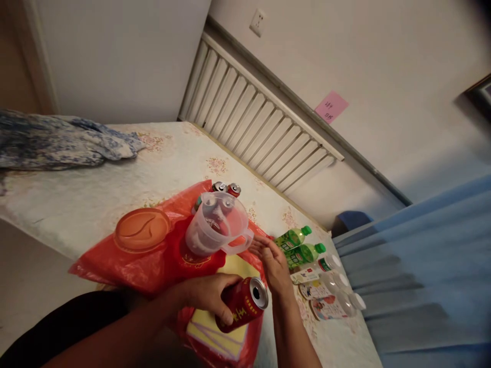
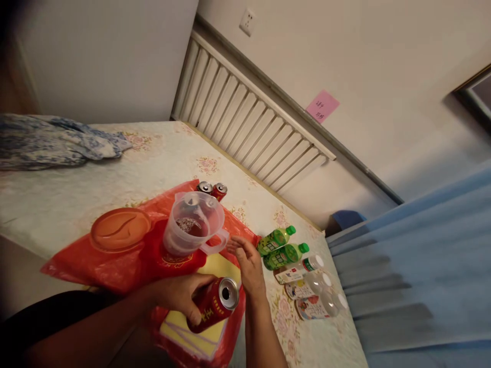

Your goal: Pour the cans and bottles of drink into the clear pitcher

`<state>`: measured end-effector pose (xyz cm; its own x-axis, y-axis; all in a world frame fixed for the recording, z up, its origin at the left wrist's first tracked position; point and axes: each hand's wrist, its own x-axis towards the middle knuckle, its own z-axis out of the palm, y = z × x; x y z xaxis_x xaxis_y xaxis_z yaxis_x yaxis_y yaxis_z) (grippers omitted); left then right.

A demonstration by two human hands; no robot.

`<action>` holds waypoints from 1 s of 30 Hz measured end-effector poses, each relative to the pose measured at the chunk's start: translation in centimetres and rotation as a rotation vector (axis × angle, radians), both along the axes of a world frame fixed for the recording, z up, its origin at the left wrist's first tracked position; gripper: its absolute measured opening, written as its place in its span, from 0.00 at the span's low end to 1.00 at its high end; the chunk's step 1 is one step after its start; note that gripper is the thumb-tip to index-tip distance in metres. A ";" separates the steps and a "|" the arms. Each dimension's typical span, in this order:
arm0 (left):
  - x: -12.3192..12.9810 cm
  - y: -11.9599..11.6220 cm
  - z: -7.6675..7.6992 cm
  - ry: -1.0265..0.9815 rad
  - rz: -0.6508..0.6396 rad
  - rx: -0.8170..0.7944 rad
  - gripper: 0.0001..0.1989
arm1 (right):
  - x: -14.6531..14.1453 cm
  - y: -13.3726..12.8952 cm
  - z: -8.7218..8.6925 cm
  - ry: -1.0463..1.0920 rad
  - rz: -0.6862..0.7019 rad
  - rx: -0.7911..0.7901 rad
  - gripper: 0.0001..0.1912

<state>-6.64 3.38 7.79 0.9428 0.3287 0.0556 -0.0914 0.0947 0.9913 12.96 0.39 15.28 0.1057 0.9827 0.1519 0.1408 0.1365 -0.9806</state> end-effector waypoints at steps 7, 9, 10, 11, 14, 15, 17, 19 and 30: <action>-1.4 0.4 0.1 0.001 -0.123 -0.043 0.39 | -3.9 2.2 -0.5 0.056 0.110 0.043 0.23; -1.8 0.5 0.2 0.031 -0.134 -0.002 0.38 | -4.8 2.7 -0.5 0.112 0.152 0.043 0.23; -1.9 0.5 0.3 0.049 -0.143 0.020 0.38 | -5.3 3.0 -0.5 0.135 0.166 0.037 0.24; -2.1 0.6 0.3 0.069 -0.154 0.040 0.39 | -5.7 3.2 -0.5 0.156 0.172 0.034 0.24; -2.3 0.7 0.4 0.109 -0.178 0.060 0.43 | -6.8 4.1 -0.4 0.242 0.129 0.070 0.26; -2.4 0.8 0.5 0.115 -0.181 0.059 0.44 | -7.1 4.3 -0.2 0.276 0.098 0.087 0.26; -2.6 0.9 0.7 0.116 -0.177 0.073 0.45 | -7.4 4.6 0.6 0.318 0.046 0.113 0.25; -2.9 1.1 1.0 0.111 -0.168 0.098 0.45 | -7.3 4.7 2.0 0.322 0.017 0.135 0.25; -5.4 3.2 3.0 0.014 0.067 0.117 0.44 | -2.7 1.6 11.6 0.179 -0.185 0.223 0.26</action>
